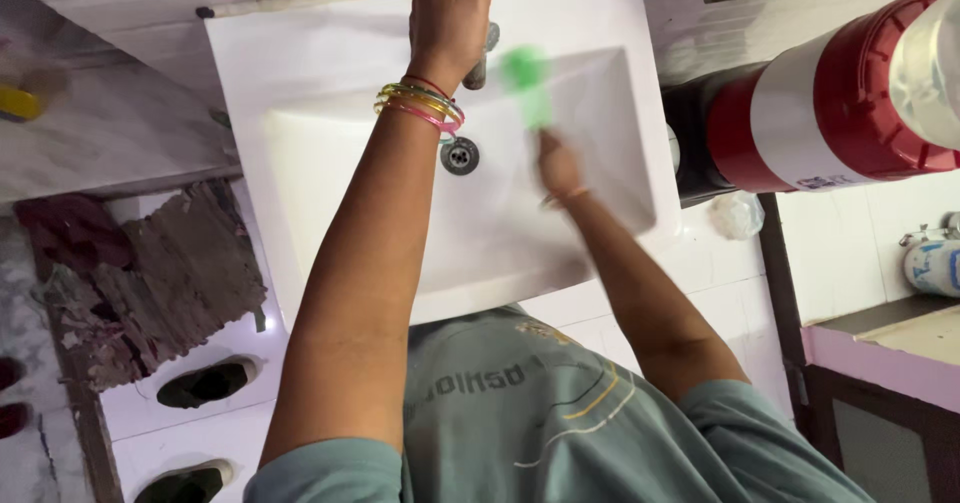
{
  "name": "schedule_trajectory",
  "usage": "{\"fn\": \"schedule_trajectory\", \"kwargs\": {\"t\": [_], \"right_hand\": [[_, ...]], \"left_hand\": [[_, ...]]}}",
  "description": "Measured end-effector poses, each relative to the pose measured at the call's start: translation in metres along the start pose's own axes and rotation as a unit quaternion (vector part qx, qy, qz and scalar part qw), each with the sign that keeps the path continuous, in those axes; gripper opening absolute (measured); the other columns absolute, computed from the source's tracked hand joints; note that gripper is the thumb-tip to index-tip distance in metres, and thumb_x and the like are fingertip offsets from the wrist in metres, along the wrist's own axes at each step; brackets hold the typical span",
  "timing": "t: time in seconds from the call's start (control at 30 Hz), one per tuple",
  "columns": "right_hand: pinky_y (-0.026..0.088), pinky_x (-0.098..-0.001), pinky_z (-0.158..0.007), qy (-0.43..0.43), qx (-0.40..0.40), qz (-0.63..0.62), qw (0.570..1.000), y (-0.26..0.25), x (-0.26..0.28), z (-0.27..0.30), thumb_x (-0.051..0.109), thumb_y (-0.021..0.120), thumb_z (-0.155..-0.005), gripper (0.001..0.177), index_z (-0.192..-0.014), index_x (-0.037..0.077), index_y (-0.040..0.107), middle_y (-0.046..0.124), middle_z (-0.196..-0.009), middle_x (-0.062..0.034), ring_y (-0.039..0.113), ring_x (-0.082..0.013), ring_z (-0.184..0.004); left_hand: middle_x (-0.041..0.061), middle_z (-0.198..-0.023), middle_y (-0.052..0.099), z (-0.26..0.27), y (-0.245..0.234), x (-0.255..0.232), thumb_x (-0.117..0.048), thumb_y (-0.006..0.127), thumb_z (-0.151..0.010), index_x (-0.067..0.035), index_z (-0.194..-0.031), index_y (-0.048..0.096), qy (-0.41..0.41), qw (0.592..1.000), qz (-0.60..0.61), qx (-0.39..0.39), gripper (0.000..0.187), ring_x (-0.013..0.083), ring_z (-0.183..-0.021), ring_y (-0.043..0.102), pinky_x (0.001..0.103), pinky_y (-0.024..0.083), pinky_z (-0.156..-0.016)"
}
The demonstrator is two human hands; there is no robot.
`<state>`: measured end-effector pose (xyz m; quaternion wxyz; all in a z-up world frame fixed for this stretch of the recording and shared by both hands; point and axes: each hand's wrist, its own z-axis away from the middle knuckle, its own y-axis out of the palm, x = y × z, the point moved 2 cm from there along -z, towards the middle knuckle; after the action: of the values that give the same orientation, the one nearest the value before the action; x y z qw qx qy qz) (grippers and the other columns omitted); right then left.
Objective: The person scrubs a white bathroom sink with a green brush, focusing on the basin and faucet. They rinse the sink with water from the tap and wipe the surfaces with their hands.
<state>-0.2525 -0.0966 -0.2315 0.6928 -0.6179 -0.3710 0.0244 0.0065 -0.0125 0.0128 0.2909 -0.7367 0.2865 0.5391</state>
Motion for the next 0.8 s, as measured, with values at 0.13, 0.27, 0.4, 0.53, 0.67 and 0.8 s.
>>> {"fn": "schedule_trajectory", "kwargs": {"t": [0.13, 0.27, 0.4, 0.53, 0.67, 0.8], "right_hand": [[0.049, -0.0597, -0.057, -0.048, 0.13, 0.18, 0.974, -0.019, 0.043, 0.008, 0.039, 0.046, -0.1, 0.036, -0.116, 0.019, 0.073, 0.072, -0.077, -0.0214, 0.068, -0.0427, -0.066], [0.05, -0.0547, -0.055, -0.073, 0.027, 0.353, 0.932, -0.118, 0.021, -0.021, 0.031, 0.051, -0.091, 0.031, -0.105, 0.027, 0.077, 0.076, -0.089, -0.0062, 0.072, -0.0312, -0.07], [0.048, -0.0435, -0.065, 0.014, 0.072, 0.445, 0.892, -0.147, -0.009, -0.058, 0.046, 0.051, -0.109, 0.041, -0.098, 0.015, 0.076, 0.075, -0.082, -0.0065, 0.072, -0.0256, -0.072], [0.048, -0.0494, -0.075, -0.142, 0.028, 0.295, 0.944, -0.025, 0.025, -0.044, 0.023, 0.059, -0.097, 0.02, -0.103, 0.025, 0.077, 0.075, -0.097, -0.0012, 0.072, -0.0241, -0.088], [0.046, -0.056, -0.093, -0.071, 0.193, 0.246, 0.947, 0.077, 0.039, -0.046, 0.021, 0.05, -0.092, 0.039, -0.126, 0.028, 0.068, 0.07, -0.12, -0.0048, 0.065, -0.0286, -0.113], [0.042, -0.0544, -0.103, -0.041, 0.248, 0.256, 0.933, 0.023, 0.022, -0.038, 0.023, 0.047, -0.095, 0.043, -0.135, 0.022, 0.063, 0.063, -0.138, -0.0065, 0.057, -0.0277, -0.129]], "left_hand": [[-0.001, -0.056, 0.056, 0.001, -0.002, -0.006, -0.022, 0.053, -0.09, -0.01, -0.084, 0.052, -0.09, 0.995, 0.033, -0.005, 0.013, 0.0169, -0.047, 0.057, 0.036, 0.05, -0.053], [0.002, -0.061, 0.06, 0.002, 0.001, -0.001, -0.027, 0.057, -0.096, -0.005, -0.08, 0.056, -0.001, 1.0, -0.001, -0.024, 0.028, 0.0192, -0.056, 0.063, 0.04, 0.051, -0.059], [0.003, -0.06, 0.057, -0.008, 0.004, 0.01, -0.039, 0.057, -0.1, -0.006, -0.082, 0.059, 0.042, 0.997, -0.05, -0.042, 0.038, 0.0218, -0.058, 0.061, 0.043, 0.048, -0.06], [0.005, -0.053, 0.053, -0.004, 0.008, 0.015, -0.047, 0.052, -0.099, -0.005, -0.075, 0.054, -0.062, 0.997, -0.037, 0.018, 0.048, 0.0211, -0.05, 0.06, 0.041, 0.05, -0.061], [0.003, -0.059, 0.053, 0.0, 0.002, 0.001, -0.041, 0.052, -0.098, -0.005, -0.081, 0.055, 0.018, 1.0, 0.003, 0.001, 0.04, 0.0176, -0.054, 0.055, 0.038, 0.046, -0.056], [0.001, -0.052, 0.05, 0.004, 0.003, 0.006, -0.042, 0.052, -0.095, -0.007, -0.075, 0.055, -0.079, 0.997, -0.007, 0.014, 0.04, 0.0153, -0.046, 0.054, 0.036, 0.045, -0.05]]}}
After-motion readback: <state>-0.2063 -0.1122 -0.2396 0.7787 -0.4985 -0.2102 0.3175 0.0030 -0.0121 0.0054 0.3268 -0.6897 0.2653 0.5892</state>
